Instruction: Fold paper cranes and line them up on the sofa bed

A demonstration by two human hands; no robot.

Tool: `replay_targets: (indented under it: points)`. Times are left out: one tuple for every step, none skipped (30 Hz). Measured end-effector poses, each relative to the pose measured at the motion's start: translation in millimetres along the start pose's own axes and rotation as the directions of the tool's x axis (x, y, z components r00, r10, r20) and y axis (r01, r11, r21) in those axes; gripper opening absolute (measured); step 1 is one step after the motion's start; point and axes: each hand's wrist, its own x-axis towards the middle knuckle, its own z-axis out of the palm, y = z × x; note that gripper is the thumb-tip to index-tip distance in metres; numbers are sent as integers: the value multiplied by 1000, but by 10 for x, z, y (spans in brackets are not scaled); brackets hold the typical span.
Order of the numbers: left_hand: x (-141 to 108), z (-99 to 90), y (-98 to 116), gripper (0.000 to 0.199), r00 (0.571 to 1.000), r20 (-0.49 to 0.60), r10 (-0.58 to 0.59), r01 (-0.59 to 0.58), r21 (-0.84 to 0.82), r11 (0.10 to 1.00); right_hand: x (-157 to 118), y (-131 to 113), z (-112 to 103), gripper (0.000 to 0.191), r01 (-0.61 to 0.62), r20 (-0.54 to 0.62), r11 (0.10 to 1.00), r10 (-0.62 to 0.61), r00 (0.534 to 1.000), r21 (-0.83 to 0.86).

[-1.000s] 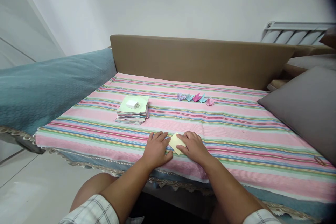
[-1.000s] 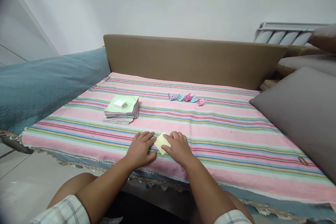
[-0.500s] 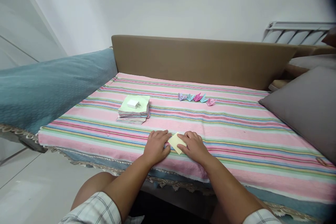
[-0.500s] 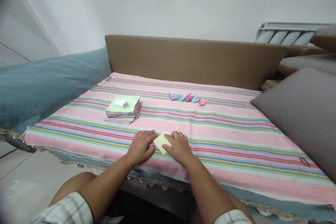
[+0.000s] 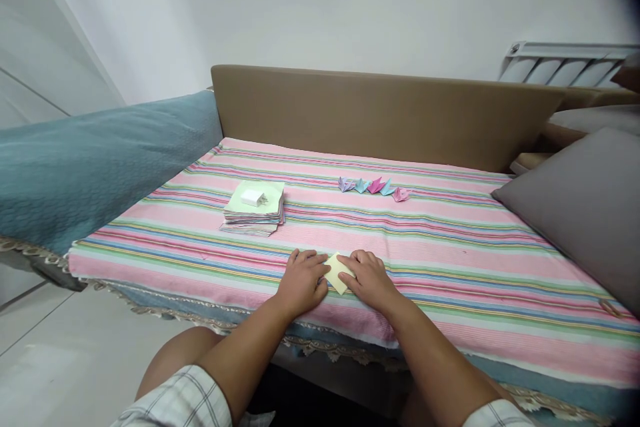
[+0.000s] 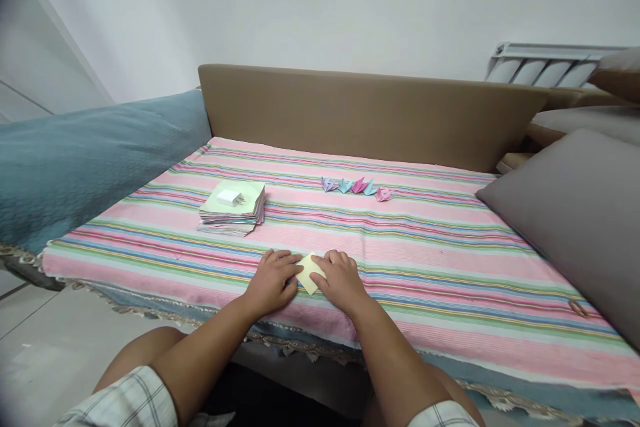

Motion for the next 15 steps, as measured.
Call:
replay_targets:
  points:
    - [-2,4,11,31,1000,0,19,-19,-4,1000,0,-1,-1,40,2,-2,1000,-2,1000,2]
    - [-4,9,18,31,999,-2,35,-35,-5,999,0,-3,-3,40,4,-3,1000,-4,1000,2]
    - [-7,13,23,32,999,-6,46,-46,-4,999,0,-6,-5,40,5,-6,1000,-5,1000,0]
    - [-10,19,25,32,998,-11,54,-54,-2,999,-1,-10,-9,41,6,-8,1000,-6,1000,-3]
    - [-14,23,24,32,998,-18,58,-58,1,998,-2,-15,-12,43,7,-10,1000,-7,1000,-7]
    - [-17,28,22,32,998,-22,60,-60,3,998,-4,-20,-15,44,7,-13,1000,-7,1000,-11]
    - [-19,32,20,32,998,-25,63,-63,5,998,-5,-25,-17,45,8,-14,1000,-8,1000,-16]
    - [-20,35,18,32,998,-28,64,-64,7,998,-6,-29,-19,45,10,-13,1000,-10,1000,-20]
    - [-20,38,16,31,997,-28,66,-66,10,998,-7,-33,-20,44,12,-13,1000,-12,1000,-24]
    - [-20,39,15,31,997,-26,68,-67,12,998,-7,-35,-21,43,12,-12,1000,-12,1000,-26]
    - [-18,40,14,32,997,-22,69,-69,15,998,-5,-38,-23,42,6,-12,1000,-7,1000,-26]
    - [-17,39,14,32,997,-19,69,-69,19,997,-3,-40,-24,42,-5,-11,1000,4,1000,-24]
    - [-16,39,14,32,998,-16,69,-68,23,997,0,-43,-27,43,-18,-10,1000,18,1000,-20]
    - [-15,38,15,32,998,-13,69,-68,27,997,3,-46,-29,44,-33,-8,999,33,999,-15]
    - [-15,38,16,32,998,-11,68,-68,30,997,7,-50,-32,45,-44,-5,999,44,999,-11]
